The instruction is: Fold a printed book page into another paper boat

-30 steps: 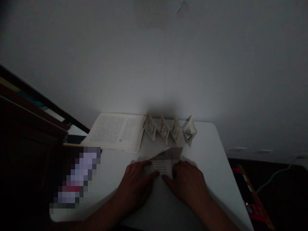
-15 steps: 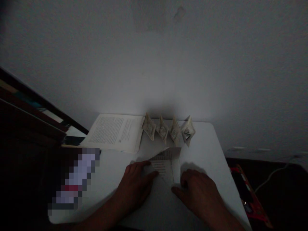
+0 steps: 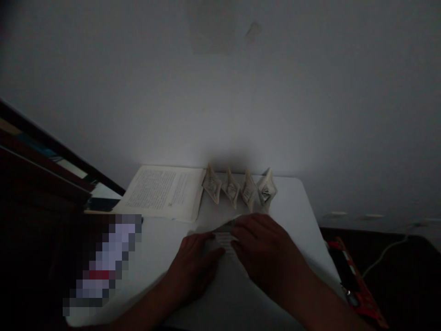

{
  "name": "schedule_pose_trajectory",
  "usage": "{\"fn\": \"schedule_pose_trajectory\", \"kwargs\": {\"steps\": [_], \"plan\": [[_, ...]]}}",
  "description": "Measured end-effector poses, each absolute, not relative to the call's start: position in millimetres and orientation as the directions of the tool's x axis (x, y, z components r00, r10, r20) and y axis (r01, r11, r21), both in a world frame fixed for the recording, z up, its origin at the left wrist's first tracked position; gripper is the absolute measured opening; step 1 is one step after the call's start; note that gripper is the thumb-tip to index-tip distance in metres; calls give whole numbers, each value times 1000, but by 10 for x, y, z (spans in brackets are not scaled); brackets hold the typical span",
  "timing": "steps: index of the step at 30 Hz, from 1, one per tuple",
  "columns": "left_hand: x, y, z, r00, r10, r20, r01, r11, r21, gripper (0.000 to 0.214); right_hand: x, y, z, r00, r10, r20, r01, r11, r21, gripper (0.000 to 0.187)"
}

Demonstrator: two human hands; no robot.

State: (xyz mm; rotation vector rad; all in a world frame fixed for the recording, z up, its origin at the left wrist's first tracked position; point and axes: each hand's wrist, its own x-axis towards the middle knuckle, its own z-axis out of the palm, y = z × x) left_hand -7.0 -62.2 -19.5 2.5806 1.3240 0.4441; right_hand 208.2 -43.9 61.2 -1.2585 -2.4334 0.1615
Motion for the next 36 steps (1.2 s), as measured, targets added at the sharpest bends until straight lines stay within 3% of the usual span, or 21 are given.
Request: {"fn": "schedule_pose_trajectory", "kwargs": {"steps": [6,13,16,19,21,24,27,30,34,36], "plan": [[-87,-600,-143,583,802,129,741,-590,321,36,1594,-61,535,-725,689,-1,685,720,-107,10],[-124,-592,-164,505,833,227,709,-550,441,28,1567,71,442,-640,755,-141,766,642,-40,16],[-102,-572,-224,364,891,270,675,-453,583,31,1668,74,501,-596,792,-131,802,577,-155,18],[-51,-504,-184,241,951,192,609,-303,734,34,1771,34,592,-552,833,-32,780,502,-373,18],[-15,-433,-92,244,965,95,556,-219,801,23,1841,-12,640,-512,858,39,733,460,-501,18],[14,-322,77,242,965,102,496,-214,841,9,1947,-93,661,-461,873,159,643,452,-618,17],[5,-242,168,275,913,300,418,-395,818,6,2042,-179,613,-466,831,303,546,540,-640,16],[-20,-218,122,361,770,526,399,-637,659,10,2108,-274,504,-497,755,428,492,651,-577,19],[-57,-270,-66,495,660,565,449,-751,484,15,2152,-414,295,-590,622,515,470,783,-407,21],[-77,-310,-146,546,638,543,473,-770,429,14,2154,-481,180,-635,599,488,493,800,-341,19]]}}
